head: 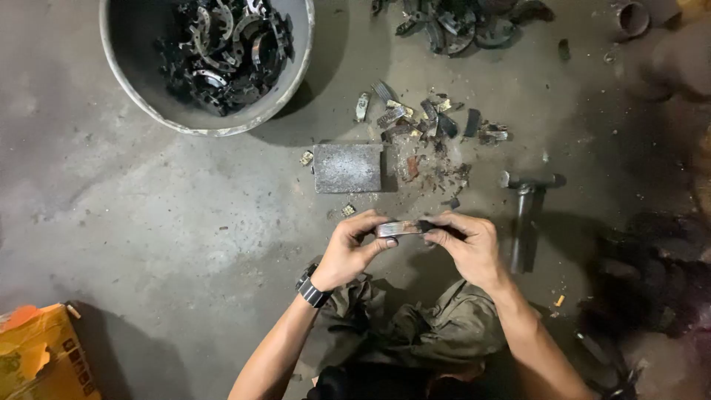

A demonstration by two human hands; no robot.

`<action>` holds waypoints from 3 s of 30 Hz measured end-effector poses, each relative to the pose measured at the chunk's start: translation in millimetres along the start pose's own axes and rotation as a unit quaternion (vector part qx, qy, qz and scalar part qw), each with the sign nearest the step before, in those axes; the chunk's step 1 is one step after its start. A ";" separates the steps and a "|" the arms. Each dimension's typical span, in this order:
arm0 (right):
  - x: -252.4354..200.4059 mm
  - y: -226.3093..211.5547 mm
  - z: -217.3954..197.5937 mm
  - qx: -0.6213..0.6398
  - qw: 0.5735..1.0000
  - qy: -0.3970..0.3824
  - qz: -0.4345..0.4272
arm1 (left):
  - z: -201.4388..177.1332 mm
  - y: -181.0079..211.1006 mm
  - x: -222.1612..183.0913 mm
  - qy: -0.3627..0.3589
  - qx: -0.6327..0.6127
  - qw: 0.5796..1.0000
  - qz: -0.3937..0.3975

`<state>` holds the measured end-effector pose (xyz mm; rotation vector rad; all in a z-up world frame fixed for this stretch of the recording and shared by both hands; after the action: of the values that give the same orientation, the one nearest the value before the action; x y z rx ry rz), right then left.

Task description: The person sits on the floor of a workshop and breaks metal parts with a hammer on a steel block, placing the broken pieces into a basin and picking up new pieces from the floor to continue breaking them.

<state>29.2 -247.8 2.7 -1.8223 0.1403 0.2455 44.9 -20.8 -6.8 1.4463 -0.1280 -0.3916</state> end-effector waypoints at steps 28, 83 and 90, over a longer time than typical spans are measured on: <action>-12.4 142.1 -127.0 -0.317 0.922 0.197 0.108 | -92.7 -20.3 45.9 0.120 0.406 0.904 0.060; 93.9 140.2 -126.4 -0.462 0.815 0.348 0.036 | 19.0 -19.4 252.2 -0.066 -0.255 0.961 -0.087; 91.3 147.6 -125.4 -0.477 0.804 0.355 0.020 | 23.7 13.1 194.7 -0.110 -0.345 0.928 -0.090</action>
<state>96.6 -404.6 -126.8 -2.8533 0.6803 -0.4560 220.8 -107.6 -19.9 0.7151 -0.0290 -0.6732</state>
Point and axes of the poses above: each hand's wrist, its own x-axis towards the middle knuckle, its own z-axis out of the palm, y = z × x, the point moved 5 cm from there along x, towards the middle knuckle, and after that the axes turned 5 degrees about y, right-handed, at the moved point
